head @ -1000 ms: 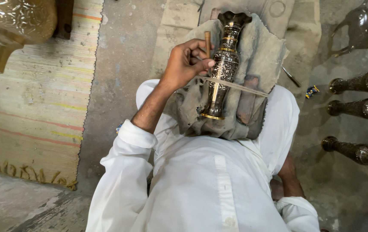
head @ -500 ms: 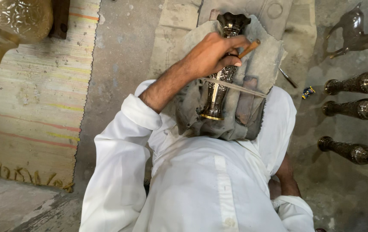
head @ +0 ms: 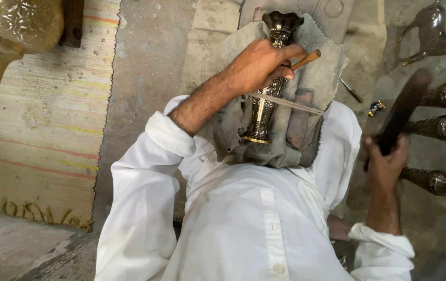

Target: The person sits on the floor with an ornate brass vase clamped to a cloth-wrapped form on their lap. They hold a chisel against the vase's decorated surface and repeatedly strike it with a wooden mallet, repositioning the chisel to engrave details, and occasionally adjust the vase and its binding strap.

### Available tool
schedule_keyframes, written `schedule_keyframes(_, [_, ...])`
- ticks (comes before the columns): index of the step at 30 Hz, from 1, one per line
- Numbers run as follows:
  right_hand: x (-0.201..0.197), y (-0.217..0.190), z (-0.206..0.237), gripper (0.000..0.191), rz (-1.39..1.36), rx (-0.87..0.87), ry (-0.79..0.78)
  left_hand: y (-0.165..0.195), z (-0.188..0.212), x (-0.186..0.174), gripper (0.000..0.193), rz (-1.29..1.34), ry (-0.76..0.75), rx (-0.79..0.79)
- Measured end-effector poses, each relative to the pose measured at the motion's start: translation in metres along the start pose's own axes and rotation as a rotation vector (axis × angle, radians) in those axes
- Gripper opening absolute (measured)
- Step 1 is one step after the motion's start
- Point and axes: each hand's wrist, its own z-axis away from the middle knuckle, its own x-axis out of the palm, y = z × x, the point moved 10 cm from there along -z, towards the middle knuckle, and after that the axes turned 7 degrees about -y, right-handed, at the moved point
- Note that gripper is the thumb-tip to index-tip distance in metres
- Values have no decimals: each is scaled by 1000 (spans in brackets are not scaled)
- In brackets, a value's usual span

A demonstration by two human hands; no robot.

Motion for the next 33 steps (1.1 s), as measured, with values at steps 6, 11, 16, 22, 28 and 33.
schedule_keyframes(6, [30, -108, -48, 34, 654, -470, -146, 5, -6, 1, 34, -54, -45, -8])
schedule_keyframes(11, [37, -134, -60, 29, 888, -435, -190, 6, -7, 0, 36, -72, -18, 3])
schedule_keyframes(16, [39, -118, -51, 35, 815, -420, -234, 5, 1, -6, 36, 43, 27, 30])
schedule_keyframes(22, [50, -37, -31, 32, -176, -18, -332, -18, 51, -26, 35, 446, 281, -124])
schedule_keyframes(28, [93, 12, 5, 23, -312, 224, -457, -28, 89, 16, 32, 804, 162, -379])
schedule_keyframes(33, [109, 19, 16, 28, -373, 326, -522, 0, 80, 21, 41, 525, 130, -248])
